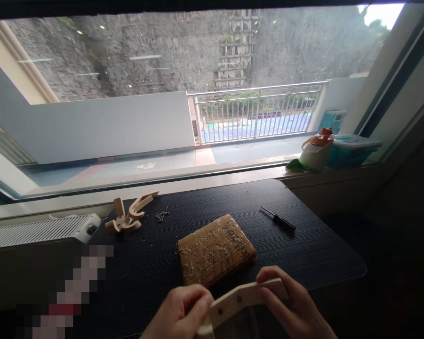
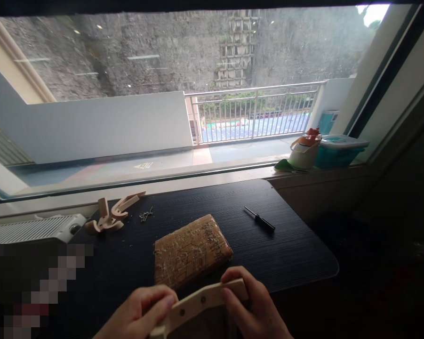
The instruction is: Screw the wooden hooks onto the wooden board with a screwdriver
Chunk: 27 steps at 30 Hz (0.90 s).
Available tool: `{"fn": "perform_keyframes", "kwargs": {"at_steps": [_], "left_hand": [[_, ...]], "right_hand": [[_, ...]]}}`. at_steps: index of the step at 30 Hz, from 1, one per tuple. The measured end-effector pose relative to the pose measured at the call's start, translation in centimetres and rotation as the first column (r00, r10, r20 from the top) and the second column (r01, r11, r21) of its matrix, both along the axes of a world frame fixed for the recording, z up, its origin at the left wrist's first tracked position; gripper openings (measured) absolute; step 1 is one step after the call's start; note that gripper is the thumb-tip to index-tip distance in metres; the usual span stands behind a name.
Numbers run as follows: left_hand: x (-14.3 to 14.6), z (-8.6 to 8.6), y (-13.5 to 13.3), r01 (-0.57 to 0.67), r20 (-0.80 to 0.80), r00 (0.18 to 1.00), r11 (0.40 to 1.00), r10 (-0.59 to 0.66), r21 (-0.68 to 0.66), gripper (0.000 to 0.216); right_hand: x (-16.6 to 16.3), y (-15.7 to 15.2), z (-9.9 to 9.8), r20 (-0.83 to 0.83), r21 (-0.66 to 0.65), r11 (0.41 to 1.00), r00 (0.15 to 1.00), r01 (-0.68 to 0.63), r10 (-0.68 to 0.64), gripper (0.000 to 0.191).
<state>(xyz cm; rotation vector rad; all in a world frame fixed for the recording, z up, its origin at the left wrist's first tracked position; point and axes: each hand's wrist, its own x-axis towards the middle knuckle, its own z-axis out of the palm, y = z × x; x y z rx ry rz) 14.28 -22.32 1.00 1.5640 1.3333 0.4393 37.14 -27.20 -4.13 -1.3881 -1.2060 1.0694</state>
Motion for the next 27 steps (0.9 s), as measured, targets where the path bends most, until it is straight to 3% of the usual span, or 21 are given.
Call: {"fn": "perform_keyframes", "kwargs": {"at_steps": [2,4,5,6,9,11,14,17,22,27], "left_hand": [[-0.7,-0.9,2.2,-0.142,-0.015,0.989,0.964,0.149,0.224,0.027],[-1.4,-2.2,4.8,-0.268,-0.054,0.943,0.848,0.327,0.456,0.031],[-1.6,-2.8,5.9,-0.266,-0.09,0.925,0.802,0.368,0.535,0.037],[-1.6,-3.4,6.7,-0.23,-0.164,0.912,0.801,0.375,0.553,0.043],[-0.9,-4.4,7.0,-0.124,-0.343,0.876,0.846,0.339,0.519,0.052],[-0.4,-4.5,5.7,-0.148,-0.359,0.872,0.879,0.332,0.454,0.048],[0.1,-4.4,3.0,-0.272,-0.213,0.918,0.921,0.336,0.279,0.036],[0.6,-4.6,1.0,-0.287,0.018,0.958,0.955,0.287,0.074,0.033],[2.3,-5.3,-1.1,-0.51,0.428,0.765,0.859,0.481,-0.054,0.047],[3.1,-6.2,-2.9,-0.595,0.563,0.581,0.779,0.587,-0.197,0.071]], "right_hand": [[0.3,0.4,-1.0,-0.136,-0.063,0.987,0.978,0.15,-0.158,0.027],[0.5,1.1,-1.6,-0.287,-0.107,0.944,0.899,0.312,-0.33,0.031],[0.5,1.6,-1.8,-0.378,-0.112,0.928,0.848,0.355,-0.37,0.03],[0.4,2.2,-1.8,-0.464,-0.105,0.922,0.801,0.373,-0.377,0.03],[-0.1,3.9,-1.7,-0.577,-0.103,0.933,0.743,0.345,-0.339,0.03],[-0.5,4.8,-1.6,-0.588,-0.046,0.927,0.74,0.372,-0.326,0.029],[-1.1,5.5,-1.9,-0.649,-0.045,0.93,0.697,0.365,-0.305,0.027],[-1.4,5.5,-2.2,-0.712,-0.066,0.951,0.654,0.303,-0.257,0.025],[-1.3,5.2,-2.4,-0.762,-0.092,0.953,0.595,0.289,-0.254,0.026],[-0.8,5.1,-2.4,-0.821,-0.072,0.968,0.537,0.239,-0.193,0.022]]}}
